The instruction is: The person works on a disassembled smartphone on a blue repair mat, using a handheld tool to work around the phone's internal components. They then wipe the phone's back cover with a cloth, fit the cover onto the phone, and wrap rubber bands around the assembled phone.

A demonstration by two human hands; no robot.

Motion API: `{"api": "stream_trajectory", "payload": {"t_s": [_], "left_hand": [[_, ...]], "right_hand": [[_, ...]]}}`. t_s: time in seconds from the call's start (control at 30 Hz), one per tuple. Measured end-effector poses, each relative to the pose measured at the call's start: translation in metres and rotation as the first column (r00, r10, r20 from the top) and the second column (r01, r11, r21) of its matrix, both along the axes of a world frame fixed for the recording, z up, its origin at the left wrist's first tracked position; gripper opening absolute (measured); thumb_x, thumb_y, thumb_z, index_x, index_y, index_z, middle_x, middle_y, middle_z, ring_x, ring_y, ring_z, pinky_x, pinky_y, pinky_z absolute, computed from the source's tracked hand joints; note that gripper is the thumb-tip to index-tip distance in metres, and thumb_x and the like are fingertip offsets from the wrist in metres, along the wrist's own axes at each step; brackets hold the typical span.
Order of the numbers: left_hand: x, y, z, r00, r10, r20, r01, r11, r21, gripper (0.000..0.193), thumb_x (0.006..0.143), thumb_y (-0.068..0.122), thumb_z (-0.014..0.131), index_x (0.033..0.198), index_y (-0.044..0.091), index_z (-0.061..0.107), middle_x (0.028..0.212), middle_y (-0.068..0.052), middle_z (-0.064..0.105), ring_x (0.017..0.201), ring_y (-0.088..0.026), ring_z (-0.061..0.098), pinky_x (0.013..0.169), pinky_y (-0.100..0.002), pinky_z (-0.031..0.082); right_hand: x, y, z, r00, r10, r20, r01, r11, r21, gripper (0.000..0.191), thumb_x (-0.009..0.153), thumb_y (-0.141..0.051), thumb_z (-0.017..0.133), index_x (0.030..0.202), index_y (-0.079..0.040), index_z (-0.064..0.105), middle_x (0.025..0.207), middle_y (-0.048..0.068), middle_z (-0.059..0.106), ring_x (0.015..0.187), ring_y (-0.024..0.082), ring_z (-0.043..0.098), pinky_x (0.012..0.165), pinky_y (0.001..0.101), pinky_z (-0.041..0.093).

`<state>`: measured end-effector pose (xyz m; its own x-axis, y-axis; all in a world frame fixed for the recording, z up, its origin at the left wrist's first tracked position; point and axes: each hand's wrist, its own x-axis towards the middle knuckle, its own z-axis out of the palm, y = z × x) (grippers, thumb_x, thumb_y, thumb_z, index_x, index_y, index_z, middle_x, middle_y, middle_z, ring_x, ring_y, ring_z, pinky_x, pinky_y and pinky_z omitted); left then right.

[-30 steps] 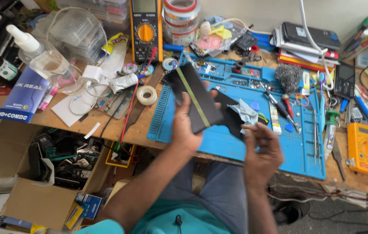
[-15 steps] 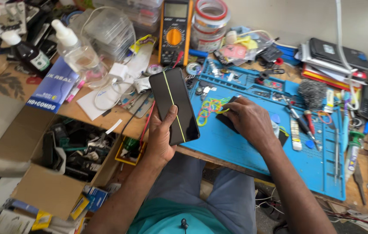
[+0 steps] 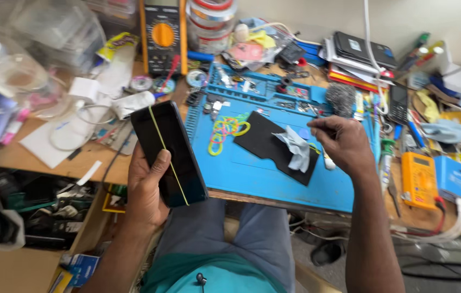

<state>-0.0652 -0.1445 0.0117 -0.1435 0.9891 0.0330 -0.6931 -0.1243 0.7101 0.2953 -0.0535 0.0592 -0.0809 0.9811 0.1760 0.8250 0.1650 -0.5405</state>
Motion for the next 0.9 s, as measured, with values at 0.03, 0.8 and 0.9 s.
{"api": "stream_trajectory", "payload": {"t_s": [0.03,0.8,0.9], "left_hand": [[0.003,0.001,-0.001,1.0,-0.014,0.012,0.015,0.999,-0.03,0.049,0.096,0.011,0.068,0.142,0.009,0.052,0.123,-0.001,0.067,0.109,-0.013,0.066,0.094,-0.031,0.056],[0.12,0.077,0.014,0.76,-0.021,-0.65,0.322,0.88,0.348,0.029,0.094,0.021,0.079,0.112,0.006,0.062,0.095,-0.002,0.07,0.091,-0.008,0.067,0.081,-0.028,0.057],[0.12,0.074,0.017,0.763,-0.015,-0.647,0.328,0.871,0.366,0.028,0.095,0.02,0.079,0.114,0.006,0.063,0.095,-0.003,0.071,0.091,-0.009,0.066,0.083,-0.028,0.057]], "right_hand": [[0.01,-0.003,-0.005,0.998,-0.03,0.059,0.033,0.998,-0.056,0.018,0.09,-0.016,0.075,0.107,-0.011,0.079,0.086,0.012,0.077,0.073,0.023,0.075,0.068,0.0371,0.056],[-0.047,-0.055,0.014,0.91,0.156,-0.385,0.085,0.837,0.54,0.013,0.096,0.0,0.074,0.109,-0.001,0.072,0.109,0.009,0.078,0.098,0.016,0.075,0.086,0.0276,0.06],[-0.057,-0.059,0.018,0.942,0.221,-0.252,-0.034,0.81,0.585,0.012,0.095,-0.001,0.073,0.107,-0.002,0.071,0.114,0.01,0.077,0.106,0.019,0.076,0.091,0.031,0.06]]}}
